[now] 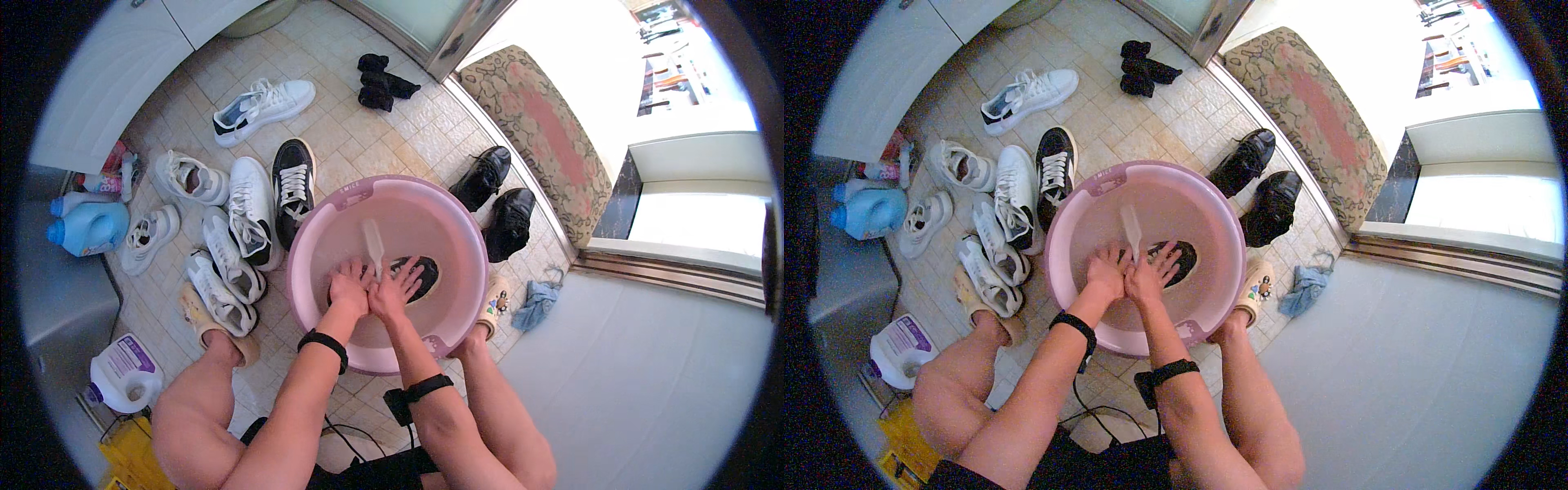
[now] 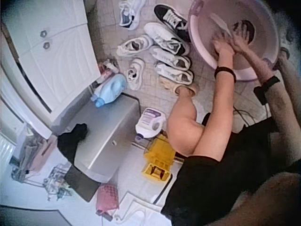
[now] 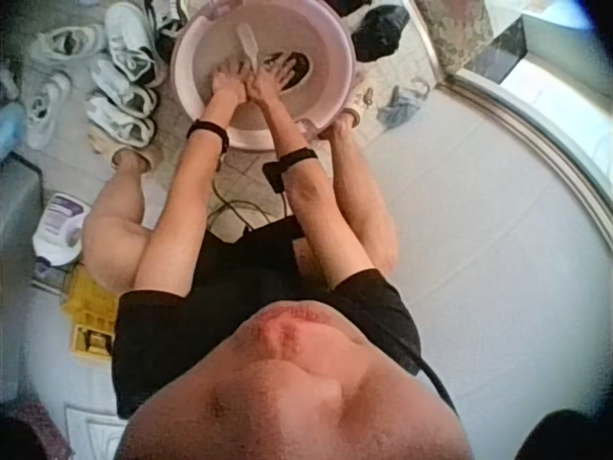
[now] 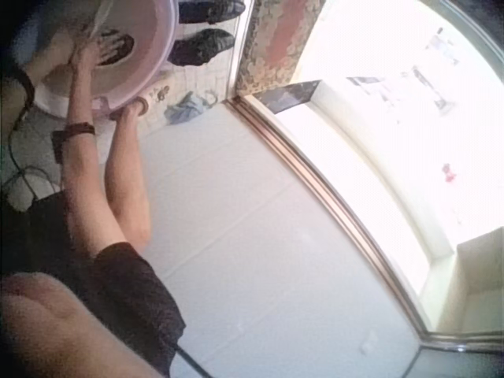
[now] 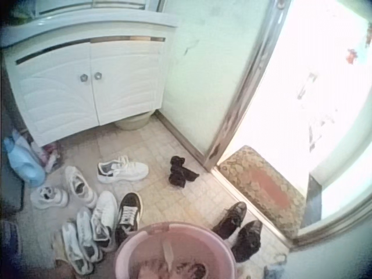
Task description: The person scrubs a black shoe with a brush in a pink bucket filled with water, then repeats the action with a second black shoe.
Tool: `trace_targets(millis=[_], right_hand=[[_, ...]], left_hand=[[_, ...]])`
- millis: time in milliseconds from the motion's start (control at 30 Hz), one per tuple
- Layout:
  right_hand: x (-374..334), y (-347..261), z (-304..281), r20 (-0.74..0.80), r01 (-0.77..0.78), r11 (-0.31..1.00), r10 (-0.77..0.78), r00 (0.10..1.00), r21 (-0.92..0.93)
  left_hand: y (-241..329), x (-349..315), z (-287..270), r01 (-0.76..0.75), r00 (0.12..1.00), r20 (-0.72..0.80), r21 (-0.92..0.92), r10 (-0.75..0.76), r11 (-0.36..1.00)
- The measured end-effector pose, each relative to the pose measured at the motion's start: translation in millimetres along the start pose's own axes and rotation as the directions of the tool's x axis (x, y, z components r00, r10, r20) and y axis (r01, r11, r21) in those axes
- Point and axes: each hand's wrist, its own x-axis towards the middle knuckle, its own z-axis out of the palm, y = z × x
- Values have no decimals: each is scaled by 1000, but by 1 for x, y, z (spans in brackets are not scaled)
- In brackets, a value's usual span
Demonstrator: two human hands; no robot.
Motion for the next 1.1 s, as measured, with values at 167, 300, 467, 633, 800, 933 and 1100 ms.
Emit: trace_targets(millis=[167,300,467,633,800,933,1100], right_hand=[[-5,1,2,-23,25,997,-24,999,66],[-4,5,4,-63,16,997,-12,998,71],[-4,4,2,-47,26,995,-22,999,97],[-8,2,-2,-2,-7,995,7,1000,102],[-8,3,-1,-46,12,994,-7,999,111],[-5,11,0,-89,10,990,2,996,141],[-8,-2,-1,-37,21,998,-19,999,60]], left_hand=[[4,5,15,43,998,-42,31,-42,999],[10,0,7,46,999,-20,42,-45,998],[10,-1,10,65,996,-58,61,-61,996],[11,9,29,61,995,-92,149,-48,987],[15,2,19,95,992,-96,148,-81,985],[23,1,10,89,994,-80,136,-78,987],[10,5,16,43,996,-78,60,-38,997]])
